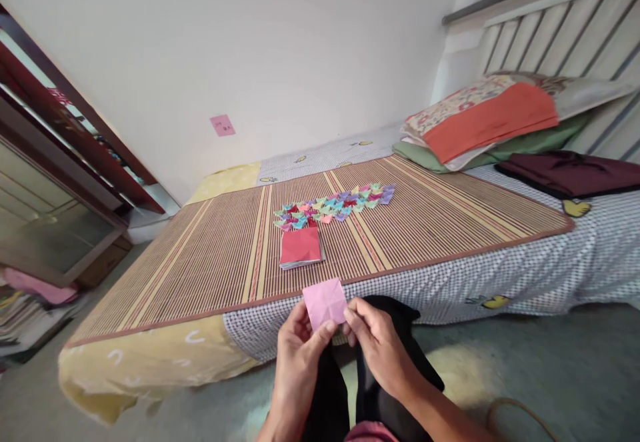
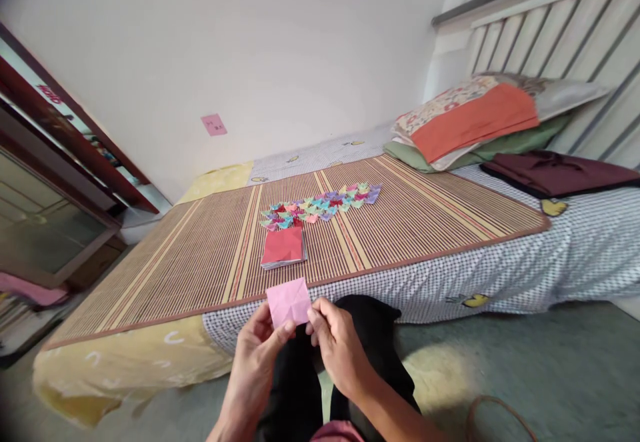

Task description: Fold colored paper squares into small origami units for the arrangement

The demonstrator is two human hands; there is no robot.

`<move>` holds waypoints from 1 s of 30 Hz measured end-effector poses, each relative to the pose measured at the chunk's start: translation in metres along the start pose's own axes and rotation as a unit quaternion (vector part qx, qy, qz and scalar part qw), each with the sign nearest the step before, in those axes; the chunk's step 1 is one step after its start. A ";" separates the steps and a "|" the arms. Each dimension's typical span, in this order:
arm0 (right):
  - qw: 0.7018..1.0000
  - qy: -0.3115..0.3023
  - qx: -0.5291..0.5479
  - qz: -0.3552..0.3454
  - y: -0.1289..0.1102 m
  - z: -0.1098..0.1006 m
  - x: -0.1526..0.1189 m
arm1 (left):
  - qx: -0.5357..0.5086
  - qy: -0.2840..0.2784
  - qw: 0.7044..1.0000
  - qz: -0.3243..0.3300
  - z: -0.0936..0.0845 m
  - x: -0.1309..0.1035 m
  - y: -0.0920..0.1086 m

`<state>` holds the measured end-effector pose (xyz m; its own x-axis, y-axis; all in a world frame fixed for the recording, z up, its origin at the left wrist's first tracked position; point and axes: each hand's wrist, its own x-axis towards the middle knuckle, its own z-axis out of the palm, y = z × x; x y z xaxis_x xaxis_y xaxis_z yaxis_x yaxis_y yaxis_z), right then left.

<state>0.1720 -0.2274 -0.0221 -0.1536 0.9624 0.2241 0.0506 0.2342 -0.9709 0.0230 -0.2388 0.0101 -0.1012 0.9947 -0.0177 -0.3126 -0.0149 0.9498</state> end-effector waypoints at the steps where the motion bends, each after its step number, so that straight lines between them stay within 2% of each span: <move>1: 1.000 -0.001 0.007 -0.001 0.000 0.001 0.000 | 0.012 0.002 1.000 -0.003 0.002 -0.001 -0.001; 6: 0.998 -0.031 0.054 0.010 0.000 0.006 -0.001 | 0.019 0.042 0.999 -0.010 -0.003 0.001 -0.006; 12: 0.981 -0.034 0.181 0.064 -0.003 -0.004 0.010 | 0.108 -0.005 0.994 0.004 -0.010 0.001 -0.005; 14: 0.980 -0.025 0.177 0.085 -0.006 -0.006 0.014 | 0.133 -0.006 0.991 0.016 -0.008 0.000 -0.006; 19: 0.981 -0.009 0.172 0.088 -0.006 -0.003 0.017 | 0.154 0.051 0.983 0.081 -0.007 -0.003 -0.006; 22: 0.982 0.006 0.166 0.093 -0.003 -0.004 0.018 | 0.187 0.021 0.978 0.096 -0.010 -0.002 -0.003; 25: 0.984 -0.005 0.148 0.094 -0.004 -0.007 0.020 | 0.179 -0.033 0.982 0.057 -0.012 0.002 -0.001; 28: 0.989 -0.019 0.124 0.084 -0.007 -0.013 0.020 | 0.044 -0.036 0.998 -0.042 -0.011 0.009 0.001; 30: 0.992 -0.003 0.103 0.070 -0.009 -0.017 0.019 | -0.032 -0.028 0.996 -0.084 -0.009 0.012 0.004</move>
<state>0.1855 -0.2084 -0.0079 -0.1652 0.9825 0.0858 -0.1317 0.0643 -0.9892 0.0118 -0.2279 0.0104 0.0095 0.9877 -0.1558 -0.3798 0.1477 0.9132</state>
